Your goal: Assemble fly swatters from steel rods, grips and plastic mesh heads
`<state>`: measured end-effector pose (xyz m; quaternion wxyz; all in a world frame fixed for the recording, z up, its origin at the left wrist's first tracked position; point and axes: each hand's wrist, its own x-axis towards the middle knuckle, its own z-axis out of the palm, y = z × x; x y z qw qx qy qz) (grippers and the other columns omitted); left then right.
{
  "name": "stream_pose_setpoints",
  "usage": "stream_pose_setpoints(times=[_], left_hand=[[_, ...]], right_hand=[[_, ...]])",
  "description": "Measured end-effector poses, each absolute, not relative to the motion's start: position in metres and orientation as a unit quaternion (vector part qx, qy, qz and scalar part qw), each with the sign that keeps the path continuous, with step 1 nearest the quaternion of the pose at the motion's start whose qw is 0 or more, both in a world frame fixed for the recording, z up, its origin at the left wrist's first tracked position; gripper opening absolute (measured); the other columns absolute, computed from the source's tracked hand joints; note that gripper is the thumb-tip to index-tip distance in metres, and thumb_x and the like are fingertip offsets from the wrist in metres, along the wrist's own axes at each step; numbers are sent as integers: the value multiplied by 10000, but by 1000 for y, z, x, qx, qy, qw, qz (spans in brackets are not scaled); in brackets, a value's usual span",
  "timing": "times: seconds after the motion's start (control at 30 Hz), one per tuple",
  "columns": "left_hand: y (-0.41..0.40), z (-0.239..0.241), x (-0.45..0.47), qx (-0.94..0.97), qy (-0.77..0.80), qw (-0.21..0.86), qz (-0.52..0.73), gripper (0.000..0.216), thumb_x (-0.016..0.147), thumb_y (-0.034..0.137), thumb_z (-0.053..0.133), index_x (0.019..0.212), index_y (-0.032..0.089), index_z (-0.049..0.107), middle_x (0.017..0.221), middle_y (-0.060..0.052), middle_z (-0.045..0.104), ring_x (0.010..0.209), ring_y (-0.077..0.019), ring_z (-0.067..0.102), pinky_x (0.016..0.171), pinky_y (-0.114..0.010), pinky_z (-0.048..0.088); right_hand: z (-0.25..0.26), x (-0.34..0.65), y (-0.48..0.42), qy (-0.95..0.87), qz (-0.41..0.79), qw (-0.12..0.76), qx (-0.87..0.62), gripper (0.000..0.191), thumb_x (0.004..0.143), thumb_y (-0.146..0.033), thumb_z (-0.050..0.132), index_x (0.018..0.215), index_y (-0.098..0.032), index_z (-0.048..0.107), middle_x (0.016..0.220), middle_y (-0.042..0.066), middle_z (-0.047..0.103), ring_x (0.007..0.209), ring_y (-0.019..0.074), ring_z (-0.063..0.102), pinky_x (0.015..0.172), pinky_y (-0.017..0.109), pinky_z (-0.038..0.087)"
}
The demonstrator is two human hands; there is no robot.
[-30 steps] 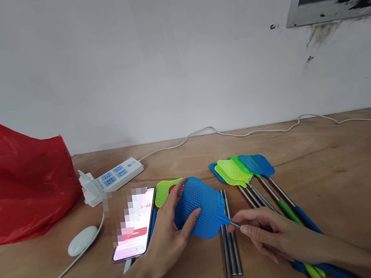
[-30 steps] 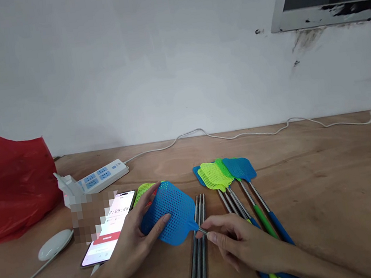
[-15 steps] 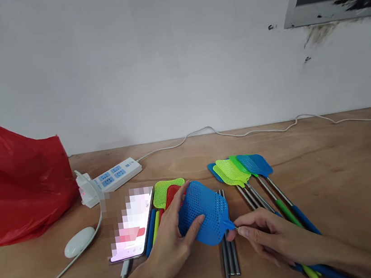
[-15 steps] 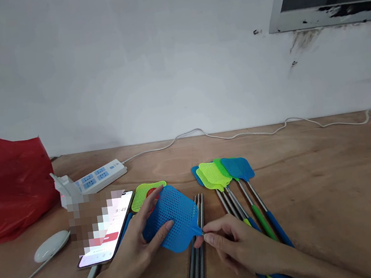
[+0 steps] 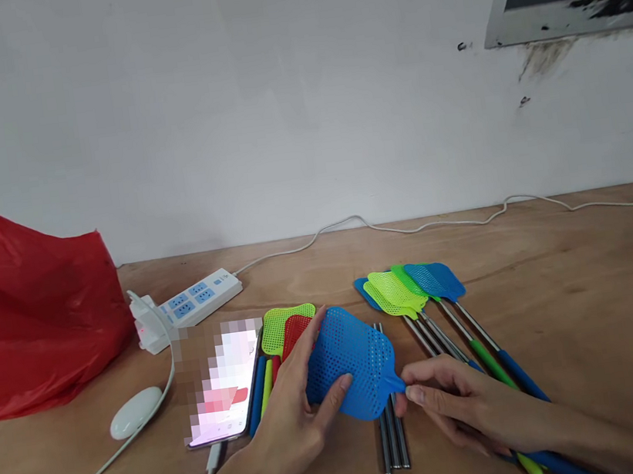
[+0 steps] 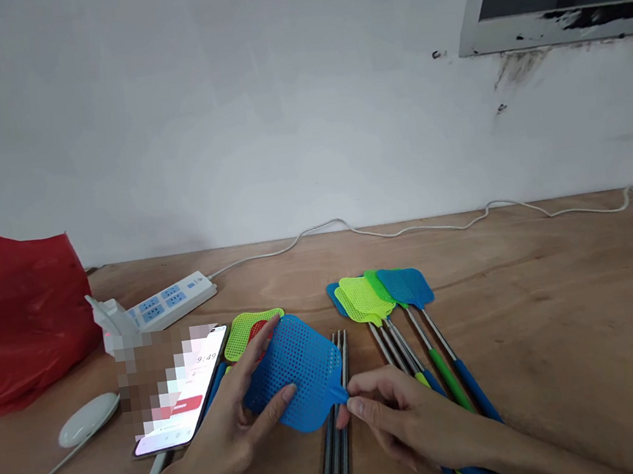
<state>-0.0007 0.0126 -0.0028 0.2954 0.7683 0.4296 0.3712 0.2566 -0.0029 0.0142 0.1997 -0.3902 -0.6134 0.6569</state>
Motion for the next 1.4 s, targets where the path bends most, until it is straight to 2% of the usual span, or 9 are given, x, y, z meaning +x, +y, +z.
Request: stream_pose_setpoints(times=[0.2, 0.3, 0.4, 0.53, 0.63, 0.93, 1.07, 1.2, 1.4], left_hand=[[10, 2, 3, 747, 436, 312, 392, 665, 970, 427, 568, 1547, 337, 249, 1554, -73, 396, 1400, -320, 397, 1134, -542, 366], [11, 11, 3, 720, 469, 319, 401, 622, 998, 463, 497, 1543, 289, 254, 1291, -102, 595, 1113, -280, 595, 923, -454, 507], [15, 17, 3, 707, 475, 344, 395, 542, 1024, 469, 429, 1509, 271, 290, 1057, -58, 633, 860, -208, 604, 710, -339, 498], [19, 19, 6, 740, 473, 338, 339, 316, 1010, 448, 452, 1124, 204, 616, 771, -3, 587, 681, -163, 538, 583, -268, 399], [17, 18, 8, 773, 463, 325, 289, 364, 999, 423, 451, 798, 181, 636, 632, 19, 517, 584, -135, 460, 523, -250, 317], [10, 20, 10, 793, 410, 386, 234, 497, 1051, 465, 347, 788, 167, 646, 615, 3, 611, 608, -138, 566, 591, -242, 383], [8, 18, 13, 795, 381, 434, 189, 412, 1026, 494, 432, 816, 177, 591, 631, 24, 605, 572, -117, 536, 575, -227, 377], [4, 16, 14, 781, 373, 479, 146, 370, 1021, 494, 439, 810, 197, 499, 585, 52, 548, 534, -105, 497, 553, -214, 366], [-2, 20, 13, 815, 374, 429, 108, 402, 1046, 479, 344, 774, 205, 455, 668, 24, 521, 652, -141, 486, 614, -249, 358]], right_hand=[[10, 258, -3, -567, 676, 228, -411, 409, 901, -592, 558, 1025, -202, 556, 390, -145, 421, 255, 37, 203, 244, 127, 158], [9, 260, 6, -510, 683, 328, -407, 379, 906, -562, 576, 866, -185, 597, 346, -119, 418, 255, 31, 216, 270, 132, 173], [10, 264, 18, -409, 705, 417, -402, 403, 849, -532, 672, 691, -169, 594, 383, -72, 463, 314, 33, 329, 316, 124, 260], [11, 268, 28, -306, 719, 487, -391, 373, 645, -421, 884, 647, -136, 644, 533, -48, 528, 403, 15, 359, 337, 107, 301], [13, 268, 25, -272, 708, 515, -400, 317, 678, -387, 879, 735, -125, 709, 549, -59, 512, 398, 13, 338, 311, 104, 298], [10, 267, 23, -218, 690, 565, -397, 105, 823, -240, 780, 851, -150, 733, 863, 63, 763, 635, 100, 675, 530, 135, 564], [8, 265, 20, -229, 701, 554, -386, 131, 858, -296, 754, 891, -171, 740, 913, 65, 776, 741, 119, 721, 613, 140, 586], [11, 262, 17, -274, 683, 557, -385, 238, 755, -379, 841, 852, -180, 753, 876, 54, 771, 700, 115, 702, 575, 139, 564], [6, 258, 16, -345, 606, 591, -406, 267, 646, -367, 909, 723, -192, 722, 714, 0, 690, 617, 109, 626, 513, 175, 505]])
